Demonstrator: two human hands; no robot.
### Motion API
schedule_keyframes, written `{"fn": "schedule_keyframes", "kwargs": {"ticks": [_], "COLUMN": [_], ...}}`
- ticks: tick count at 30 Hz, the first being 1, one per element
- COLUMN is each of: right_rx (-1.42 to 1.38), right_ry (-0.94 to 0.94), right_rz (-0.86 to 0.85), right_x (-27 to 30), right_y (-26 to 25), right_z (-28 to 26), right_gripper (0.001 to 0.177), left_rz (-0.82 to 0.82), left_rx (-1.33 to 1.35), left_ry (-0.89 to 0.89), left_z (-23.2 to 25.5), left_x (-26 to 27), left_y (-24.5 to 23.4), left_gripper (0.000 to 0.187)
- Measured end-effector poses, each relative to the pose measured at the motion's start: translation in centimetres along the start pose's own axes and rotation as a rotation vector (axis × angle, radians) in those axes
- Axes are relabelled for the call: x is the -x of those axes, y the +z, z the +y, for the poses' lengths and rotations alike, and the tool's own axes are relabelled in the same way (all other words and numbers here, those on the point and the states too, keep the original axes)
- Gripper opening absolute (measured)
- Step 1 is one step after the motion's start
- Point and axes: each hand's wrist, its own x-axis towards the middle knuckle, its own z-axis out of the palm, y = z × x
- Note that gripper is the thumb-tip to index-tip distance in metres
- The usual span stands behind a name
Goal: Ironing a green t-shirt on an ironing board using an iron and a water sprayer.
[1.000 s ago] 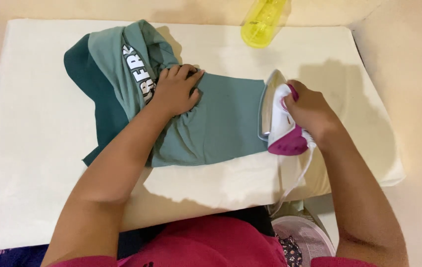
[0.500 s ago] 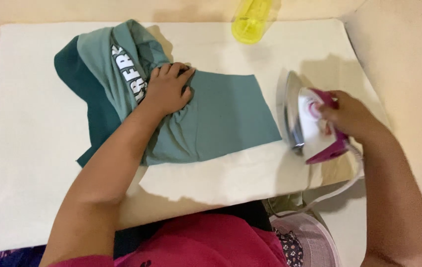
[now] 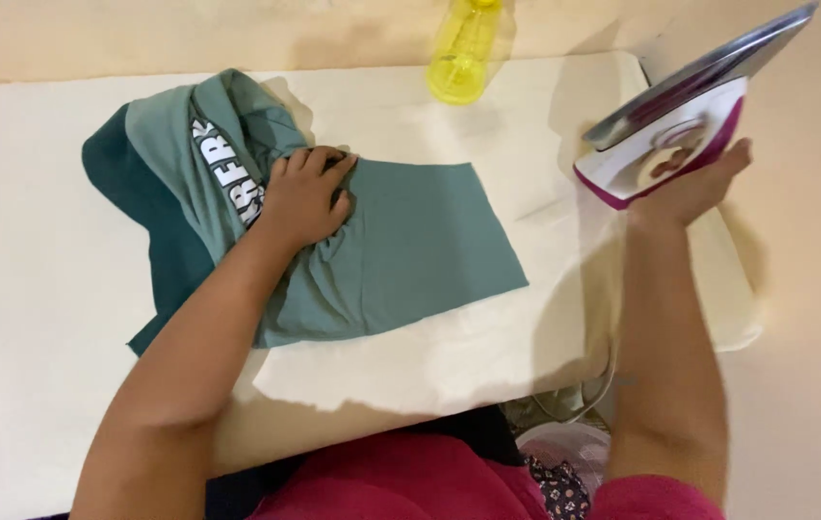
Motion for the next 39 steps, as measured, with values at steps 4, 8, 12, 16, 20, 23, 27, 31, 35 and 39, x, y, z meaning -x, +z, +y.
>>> {"fn": "schedule_keyframes", "kwargs": {"ticks": [4, 8, 12, 16, 20, 23, 27, 31, 35, 39], "right_rx": [0.014, 0.298, 0.493, 0.444, 0.488, 0.529, 0.455, 0.428, 0.397, 0.479], "right_ry": [-0.071, -0.287, -0.466, -0.410, -0.380, -0.398, -0.379, -0.280, -0.288, -0.249], "right_rz": [0.156, 0.190, 0.117, 0.021, -0.011, -0.033, -0.050, -0.027, -0.027, -0.030], "right_x": [-2.7, -8.0, -7.9, -6.1, -7.0, -7.3, -6.9, -7.7, -8.6, -8.3], "right_y": [-1.4, -7.3, -9.6, -8.8, -10.6, -11.5, -10.8, -11.4, -11.9, -11.3], "right_z": [3.2, 7.0, 8.8, 8.3, 8.9, 9.8, 9.6, 9.6, 9.9, 9.7], "right_gripper": [0.046, 0.058, 0.067, 0.060, 0.061, 0.066, 0.062, 0.064, 0.060, 0.063], "left_rz": [-0.059, -0.149, -0.183, -0.340, -0.619, -0.582, -0.106, -0.221, -0.296, -0.143], "left_rx": [0.002, -0.085, -0.292, -0.252, -0.093, -0.204, -0.227, -0.208, -0.373, -0.404], "left_ry": [-0.034, -0.082, -0.034, -0.111, 0.171, 0.236, 0.279, 0.151, -0.058, -0.077], "left_z": [0.1, 1.7, 4.2, 12.3, 20.6, 22.2, 21.4, 20.6, 19.4, 15.8], "left_x": [-0.2, -0.5, -0.1, -0.3, 1.3, 3.5, 5.6, 7.0, 7.8, 10.5], "left_y": [-0.4, -2.4, -2.3, -6.4, -8.6, -5.0, 1.1, 3.9, -0.8, -1.7], "left_gripper": [0.062, 0.049, 0.044, 0.034, 0.058, 0.057, 0.055, 0.053, 0.031, 0.020]}}
